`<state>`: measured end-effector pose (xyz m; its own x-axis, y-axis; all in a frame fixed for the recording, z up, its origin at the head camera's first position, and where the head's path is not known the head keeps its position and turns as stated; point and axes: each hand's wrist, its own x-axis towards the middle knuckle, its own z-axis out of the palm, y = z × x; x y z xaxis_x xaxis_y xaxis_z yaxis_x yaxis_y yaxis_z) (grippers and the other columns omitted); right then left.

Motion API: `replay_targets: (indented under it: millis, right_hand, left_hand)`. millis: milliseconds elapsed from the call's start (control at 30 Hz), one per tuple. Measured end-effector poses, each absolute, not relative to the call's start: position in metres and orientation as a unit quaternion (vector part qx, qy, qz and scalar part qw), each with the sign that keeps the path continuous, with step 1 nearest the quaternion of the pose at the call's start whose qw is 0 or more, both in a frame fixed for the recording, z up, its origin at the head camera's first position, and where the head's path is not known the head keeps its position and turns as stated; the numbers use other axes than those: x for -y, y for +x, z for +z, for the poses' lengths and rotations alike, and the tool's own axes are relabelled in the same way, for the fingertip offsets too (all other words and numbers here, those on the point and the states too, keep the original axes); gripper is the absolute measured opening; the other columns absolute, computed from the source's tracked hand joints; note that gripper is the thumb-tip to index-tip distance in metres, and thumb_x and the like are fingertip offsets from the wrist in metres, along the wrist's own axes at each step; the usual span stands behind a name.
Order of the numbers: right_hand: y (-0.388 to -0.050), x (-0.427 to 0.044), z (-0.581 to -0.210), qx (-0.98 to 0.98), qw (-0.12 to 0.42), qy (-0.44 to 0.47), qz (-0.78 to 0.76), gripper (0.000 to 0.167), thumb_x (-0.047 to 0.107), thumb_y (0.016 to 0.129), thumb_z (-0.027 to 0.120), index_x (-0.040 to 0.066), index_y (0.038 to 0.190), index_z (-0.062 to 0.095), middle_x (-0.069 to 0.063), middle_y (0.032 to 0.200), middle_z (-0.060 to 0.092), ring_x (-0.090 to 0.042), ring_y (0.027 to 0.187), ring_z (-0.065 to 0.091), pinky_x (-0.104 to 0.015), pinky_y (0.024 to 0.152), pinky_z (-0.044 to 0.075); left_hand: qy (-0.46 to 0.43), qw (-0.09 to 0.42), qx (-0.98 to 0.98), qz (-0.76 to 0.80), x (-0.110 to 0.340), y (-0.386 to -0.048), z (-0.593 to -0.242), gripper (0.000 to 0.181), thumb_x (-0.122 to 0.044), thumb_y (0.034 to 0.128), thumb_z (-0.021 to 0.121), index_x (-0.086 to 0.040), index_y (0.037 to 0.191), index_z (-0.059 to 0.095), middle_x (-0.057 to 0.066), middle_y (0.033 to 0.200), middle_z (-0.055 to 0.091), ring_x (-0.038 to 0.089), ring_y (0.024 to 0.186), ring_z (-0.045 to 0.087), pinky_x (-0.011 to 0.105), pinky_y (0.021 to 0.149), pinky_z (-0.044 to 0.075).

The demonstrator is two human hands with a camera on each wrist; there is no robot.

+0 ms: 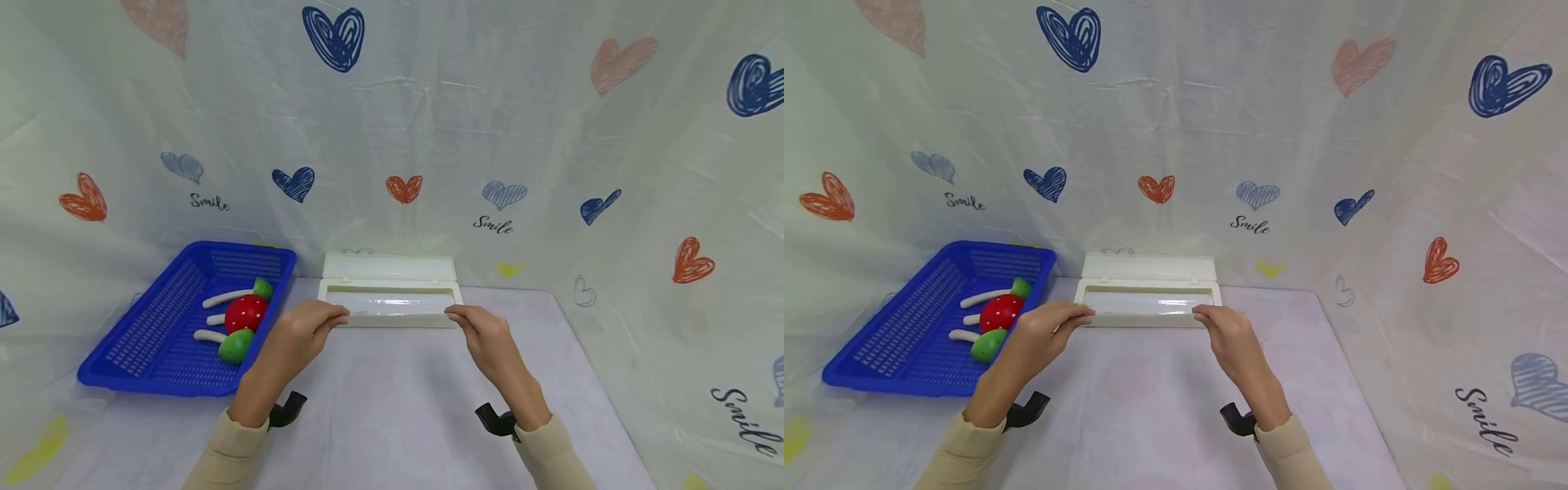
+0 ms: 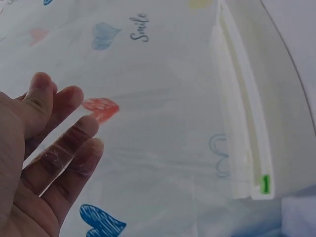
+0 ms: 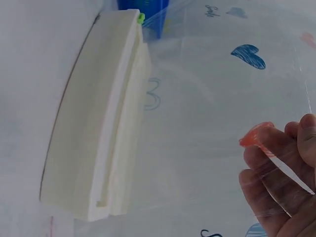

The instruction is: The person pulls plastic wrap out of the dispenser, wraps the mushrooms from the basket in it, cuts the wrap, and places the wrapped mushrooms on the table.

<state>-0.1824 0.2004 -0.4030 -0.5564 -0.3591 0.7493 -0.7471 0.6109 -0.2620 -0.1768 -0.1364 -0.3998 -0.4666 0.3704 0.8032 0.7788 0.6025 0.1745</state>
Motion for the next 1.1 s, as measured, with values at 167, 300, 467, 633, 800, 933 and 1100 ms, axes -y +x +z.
replay_targets:
  millis: [167, 300, 467, 633, 800, 933, 1100]
  right_hand:
    - [-0.166, -0.207, -0.419, 0.835, 0.296, 0.350, 0.303, 0.024, -0.011, 0.081, 0.077, 0.002, 0.101, 0.073, -0.007, 0.095, 0.077, -0.018, 0.083, 0.075, -0.019, 0.075, 0.057]
    - [-0.155, -0.212, -0.438, 0.832, 0.263, 0.363, 0.326, 0.025, -0.011, 0.081, 0.077, 0.006, 0.099, 0.072, -0.002, 0.095, 0.075, -0.015, 0.084, 0.073, -0.015, 0.077, 0.055]
    - [-0.141, -0.213, -0.465, 0.840, 0.233, 0.353, 0.340, 0.022, -0.008, 0.081, 0.079, 0.010, 0.093, 0.072, 0.001, 0.097, 0.069, -0.012, 0.086, 0.068, -0.012, 0.075, 0.052]
    - [-0.127, -0.210, -0.491, 0.852, 0.212, 0.334, 0.344, 0.018, -0.005, 0.079, 0.082, 0.010, 0.085, 0.073, 0.003, 0.096, 0.066, -0.011, 0.086, 0.065, -0.014, 0.074, 0.052]
    - [-0.119, -0.207, -0.510, 0.871, 0.170, 0.304, 0.346, 0.015, -0.002, 0.080, 0.083, 0.010, 0.080, 0.074, 0.007, 0.093, 0.066, -0.009, 0.086, 0.061, -0.021, 0.074, 0.054]
    - [-0.117, -0.204, -0.524, 0.890, 0.140, 0.275, 0.334, 0.013, 0.001, 0.080, 0.084, 0.011, 0.078, 0.075, 0.008, 0.090, 0.066, -0.008, 0.088, 0.058, -0.027, 0.075, 0.054]
    - [-0.121, -0.202, -0.541, 0.913, 0.097, 0.248, 0.309, 0.011, 0.008, 0.082, 0.083, 0.015, 0.076, 0.076, 0.011, 0.092, 0.059, -0.008, 0.092, 0.049, -0.028, 0.078, 0.048]
  left_hand:
    - [-0.383, 0.358, 0.799, -0.295, 0.142, -0.160, -0.410, 0.028, 0.004, 0.0678, 0.089, -0.003, 0.093, 0.080, 0.004, 0.088, 0.076, 0.017, 0.076, 0.073, 0.025, 0.072, 0.060]
    - [-0.390, 0.334, 0.797, -0.317, 0.143, -0.149, -0.424, 0.026, 0.003, 0.0656, 0.091, -0.005, 0.087, 0.080, 0.001, 0.083, 0.071, 0.013, 0.074, 0.067, 0.016, 0.071, 0.056]
    - [-0.380, 0.270, 0.813, -0.348, 0.145, -0.137, -0.451, 0.025, 0.004, 0.0687, 0.089, -0.009, 0.088, 0.078, -0.005, 0.081, 0.071, 0.007, 0.074, 0.065, 0.010, 0.071, 0.052]
    - [-0.347, 0.179, 0.841, -0.376, 0.146, -0.129, -0.480, 0.021, 0.002, 0.0754, 0.086, -0.014, 0.084, 0.075, -0.010, 0.082, 0.068, 0.001, 0.075, 0.062, 0.009, 0.070, 0.051]
    - [-0.302, 0.082, 0.870, -0.381, 0.145, -0.125, -0.506, 0.016, -0.006, 0.0810, 0.084, -0.019, 0.083, 0.074, -0.014, 0.084, 0.063, -0.003, 0.079, 0.057, 0.017, 0.070, 0.054]
    - [-0.278, 0.015, 0.889, -0.364, 0.144, -0.126, -0.523, 0.011, -0.013, 0.0848, 0.082, -0.021, 0.082, 0.075, -0.017, 0.081, 0.064, -0.003, 0.079, 0.054, 0.022, 0.070, 0.052]
    - [-0.246, -0.032, 0.910, -0.331, 0.141, -0.129, -0.538, 0.011, -0.016, 0.0836, 0.083, -0.021, 0.079, 0.074, -0.018, 0.077, 0.062, -0.002, 0.076, 0.051, 0.026, 0.070, 0.049]
